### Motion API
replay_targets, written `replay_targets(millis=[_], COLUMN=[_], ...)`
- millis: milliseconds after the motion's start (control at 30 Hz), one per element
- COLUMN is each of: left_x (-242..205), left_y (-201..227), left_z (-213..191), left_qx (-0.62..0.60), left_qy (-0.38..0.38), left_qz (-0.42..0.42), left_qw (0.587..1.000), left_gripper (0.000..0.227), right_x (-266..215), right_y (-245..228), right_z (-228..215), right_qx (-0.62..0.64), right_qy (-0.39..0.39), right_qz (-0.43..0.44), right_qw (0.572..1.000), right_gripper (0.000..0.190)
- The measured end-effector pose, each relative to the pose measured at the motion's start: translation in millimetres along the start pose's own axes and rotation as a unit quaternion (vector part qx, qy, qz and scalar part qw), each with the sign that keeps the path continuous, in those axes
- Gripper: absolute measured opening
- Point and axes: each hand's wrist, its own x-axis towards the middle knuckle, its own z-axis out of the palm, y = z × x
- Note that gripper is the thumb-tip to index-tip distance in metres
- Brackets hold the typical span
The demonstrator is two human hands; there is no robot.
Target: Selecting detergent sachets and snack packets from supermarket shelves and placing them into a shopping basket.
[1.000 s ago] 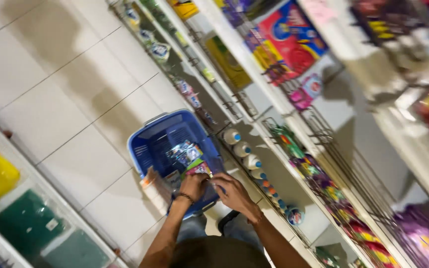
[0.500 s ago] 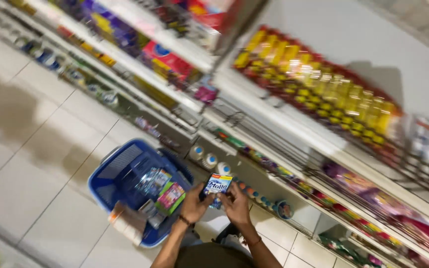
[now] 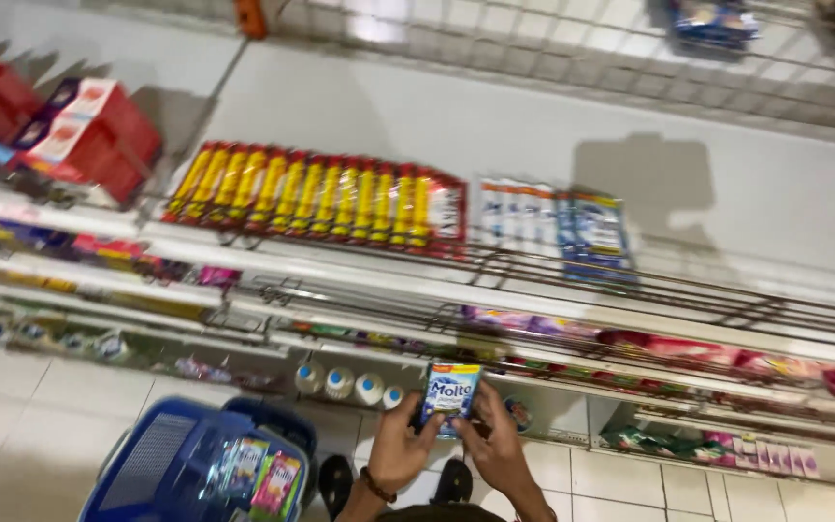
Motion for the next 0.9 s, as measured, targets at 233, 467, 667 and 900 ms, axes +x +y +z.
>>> replay_targets(millis=[233, 467, 667, 900], left_x=[12, 34, 92, 162], left_y=[92, 183, 238, 281], left_z=[56, 97, 115, 119], left_qx=[0.144, 0.084, 0.095, 0.121], left_qy=[-0.003, 0.023, 0.036, 0.05], left_qz=[0.118, 0.408, 0.421, 0.398], left_qw=[0.982, 0.909, 0.901, 0.908], left_gripper=[0.021, 0.015, 0.013, 0.009], right_x=[-12, -30, -3, 66], right_y=[-31, -159, -246, -298], right_z=[-85, -134, -163, -179], right_qx=[0.03, -0.065, -0.23, -0.246], right_qy=[0.091, 0.107, 0.183, 0.189], right_qz=[-0.273, -0.404, -0.403, -0.357], right_qw=[0.957, 0.906, 0.867, 0.881], right_gripper=[0.059, 0.035, 0.02, 0.012])
